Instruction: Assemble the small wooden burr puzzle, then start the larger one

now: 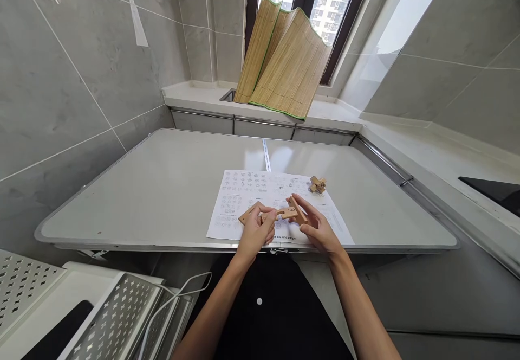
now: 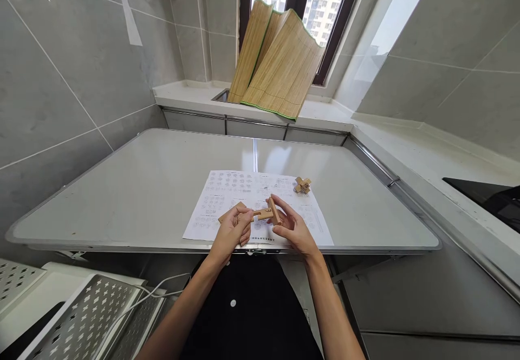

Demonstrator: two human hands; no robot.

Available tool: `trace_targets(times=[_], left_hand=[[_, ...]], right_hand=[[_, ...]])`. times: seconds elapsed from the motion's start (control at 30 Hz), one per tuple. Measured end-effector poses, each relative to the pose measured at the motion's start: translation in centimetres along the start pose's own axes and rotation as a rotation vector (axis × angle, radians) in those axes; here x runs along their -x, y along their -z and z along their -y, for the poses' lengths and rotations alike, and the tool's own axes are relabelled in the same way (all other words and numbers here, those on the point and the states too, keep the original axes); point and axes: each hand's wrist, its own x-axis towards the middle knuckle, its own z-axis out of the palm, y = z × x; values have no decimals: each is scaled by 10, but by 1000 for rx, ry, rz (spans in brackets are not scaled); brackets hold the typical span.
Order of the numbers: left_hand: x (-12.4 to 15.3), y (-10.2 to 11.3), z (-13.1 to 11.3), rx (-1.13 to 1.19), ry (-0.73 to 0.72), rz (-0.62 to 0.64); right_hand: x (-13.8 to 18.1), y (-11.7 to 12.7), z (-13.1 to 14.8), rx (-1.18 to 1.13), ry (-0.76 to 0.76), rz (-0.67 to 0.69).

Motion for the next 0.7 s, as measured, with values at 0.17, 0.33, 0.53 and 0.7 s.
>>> trace_targets(times=[0.17,0.33,0.53,0.7], left_hand=[[0,-1,1,-1,-13,-21],[1,-2,0,-7,-13,-44],[0,-1,3,-24,-9,-53],[0,-1,5,-47,-3,-55]], right_hand=[[0,-1,2,24,-5,5],[0,-2,2,14,0,6],[0,-1,2,64,-12,28],[-1,-3,4,101,-4,66]])
